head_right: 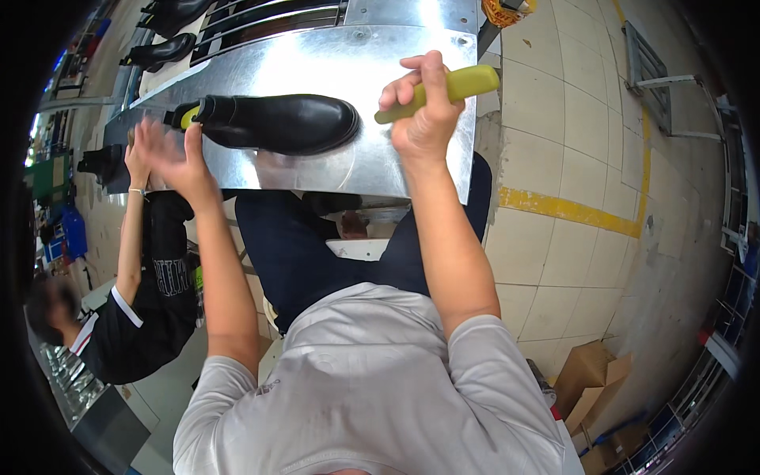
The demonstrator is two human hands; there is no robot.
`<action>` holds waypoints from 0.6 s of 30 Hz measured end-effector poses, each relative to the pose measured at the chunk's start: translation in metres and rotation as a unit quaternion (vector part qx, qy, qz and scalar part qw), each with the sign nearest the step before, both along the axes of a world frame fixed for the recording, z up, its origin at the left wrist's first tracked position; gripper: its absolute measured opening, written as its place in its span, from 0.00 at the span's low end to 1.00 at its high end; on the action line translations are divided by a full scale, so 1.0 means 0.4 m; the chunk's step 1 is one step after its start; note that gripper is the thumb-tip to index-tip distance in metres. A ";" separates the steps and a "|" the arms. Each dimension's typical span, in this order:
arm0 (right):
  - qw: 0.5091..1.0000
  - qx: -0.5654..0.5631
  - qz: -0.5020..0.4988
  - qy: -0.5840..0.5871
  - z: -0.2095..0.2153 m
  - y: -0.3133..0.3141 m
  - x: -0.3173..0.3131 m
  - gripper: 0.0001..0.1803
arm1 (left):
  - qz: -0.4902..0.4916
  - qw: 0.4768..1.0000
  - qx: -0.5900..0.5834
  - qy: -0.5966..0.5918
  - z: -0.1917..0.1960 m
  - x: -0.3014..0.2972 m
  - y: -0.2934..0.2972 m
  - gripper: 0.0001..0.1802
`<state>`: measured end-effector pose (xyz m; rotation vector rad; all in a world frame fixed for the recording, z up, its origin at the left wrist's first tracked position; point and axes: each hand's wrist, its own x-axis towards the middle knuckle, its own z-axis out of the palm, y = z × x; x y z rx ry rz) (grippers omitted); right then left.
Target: The person repeatedly rubs the surface of black leather boots with a green-handled tool on a metal workbench. They handle multiple boots one at a time, picking them up from a roller conveyor, polishing them, and placing them back on the conveyor.
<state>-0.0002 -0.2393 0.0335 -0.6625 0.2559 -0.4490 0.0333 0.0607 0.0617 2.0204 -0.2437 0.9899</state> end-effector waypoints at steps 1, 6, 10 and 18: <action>1.000 0.004 0.001 0.000 0.001 0.021 0.009 0.19 | -0.056 0.994 0.019 0.087 -0.018 0.035 0.078 0.38; 0.999 0.032 -0.003 -0.009 -0.025 0.062 0.066 0.20 | -0.125 0.934 -0.082 0.325 -0.095 -0.052 0.132 0.31; 0.999 0.018 0.050 -0.001 -0.031 0.092 0.113 0.19 | -0.163 0.917 -0.135 0.337 -0.088 -0.147 0.127 0.22; 0.997 0.054 0.060 -0.011 -0.015 0.084 0.199 0.20 | -0.139 0.876 -0.197 0.417 -0.118 -0.172 0.161 0.25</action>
